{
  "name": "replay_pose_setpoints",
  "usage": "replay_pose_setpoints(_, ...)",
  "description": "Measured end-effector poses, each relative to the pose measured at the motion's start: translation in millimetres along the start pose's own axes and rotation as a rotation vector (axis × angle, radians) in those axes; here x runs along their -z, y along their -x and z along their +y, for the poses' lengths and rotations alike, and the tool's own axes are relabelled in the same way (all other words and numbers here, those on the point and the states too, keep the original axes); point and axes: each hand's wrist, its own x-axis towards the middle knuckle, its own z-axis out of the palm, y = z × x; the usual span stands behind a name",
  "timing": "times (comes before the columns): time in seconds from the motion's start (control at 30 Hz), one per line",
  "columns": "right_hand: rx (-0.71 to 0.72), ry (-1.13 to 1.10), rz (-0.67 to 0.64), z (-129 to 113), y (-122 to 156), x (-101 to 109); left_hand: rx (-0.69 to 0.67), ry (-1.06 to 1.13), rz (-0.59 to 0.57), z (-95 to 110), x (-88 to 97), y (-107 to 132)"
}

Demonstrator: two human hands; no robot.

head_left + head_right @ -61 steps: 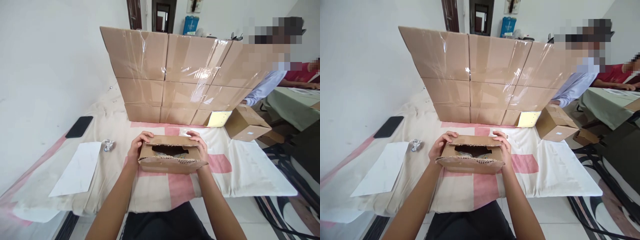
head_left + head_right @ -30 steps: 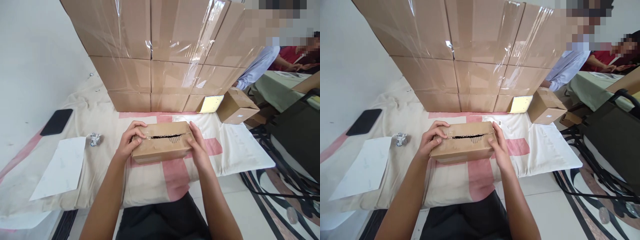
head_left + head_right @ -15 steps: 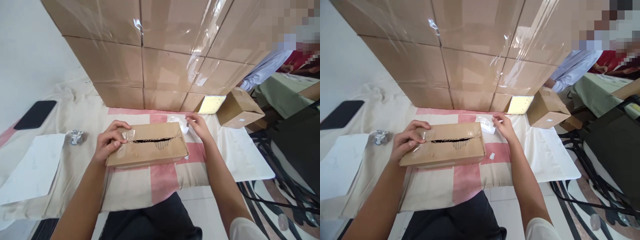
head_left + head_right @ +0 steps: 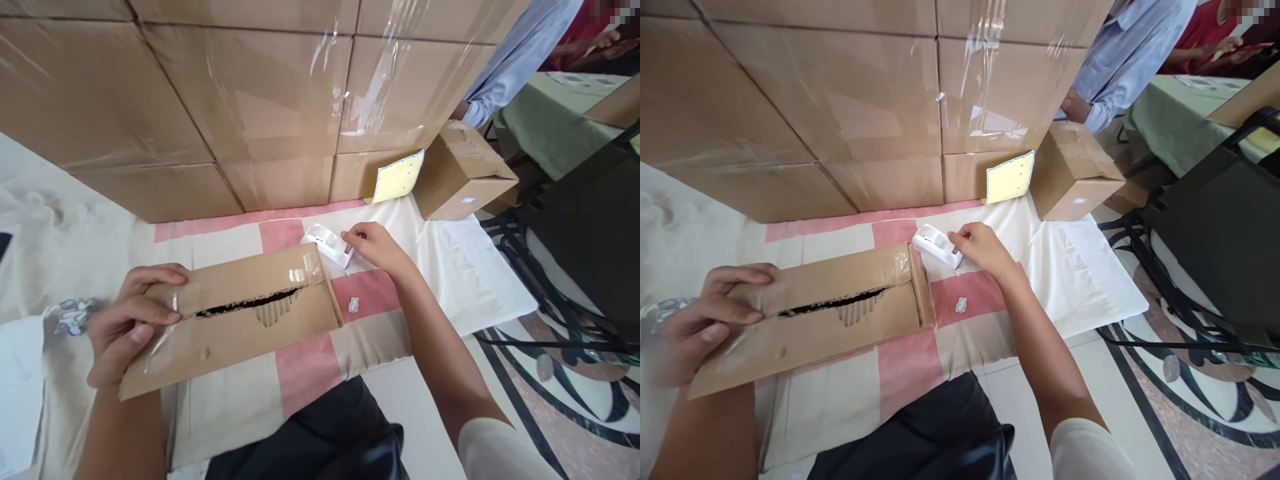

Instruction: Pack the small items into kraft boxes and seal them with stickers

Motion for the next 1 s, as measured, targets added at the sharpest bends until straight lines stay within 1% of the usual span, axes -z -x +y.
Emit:
replay_pose_setpoints(0.1, -0.021, -0.043, 0.015, -5, 3, -1, 0.043, 0.017, 0.028, 6, -4.7, -1)
replay_pose_setpoints(0.2, -0.049, -0.079, 0.0, -6, 2, -6, 0.038, 0.052, 0.041, 12, -8.9, -3)
replay_pose_setpoints(0.33, -0.096, -0.079, 0.013, -5, 0, -13, 0.015, 0.076, 0.021, 13, -9.7, -5)
replay_pose_setpoints(0.47, -0.149, -0.132, 0.02, -6, 1, -15, 0.009, 0.093, 0.03, 12, -8.9, -4)
replay_pose_setpoints(0.53, -0.183, -0.161, -0.015, -8, 2, -15, 0.028, 0.088, 0.036, 14, -9.1, -4)
replay_pose_setpoints(0.63, -0.205, -0.197, -0.085, -12, 6, -13, 0.057, 0.063, 0.016, 17, -9.0, -3)
replay_pose_setpoints(0.73, -0.235, -0.224, -0.124, -15, 10, -11, 0.086, 0.041, 0.008, 18, -7.9, -2)
replay_pose_setpoints(0.8, -0.223, -0.235, -0.13, -17, 12, -11, 0.093, 0.028, 0.012, 19, -6.9, -2)
replay_pose_setpoints(1.0, -0.093, -0.255, -0.075, -16, 16, -14, 0.065, -0.001, -0.003, 17, -5.8, -3)
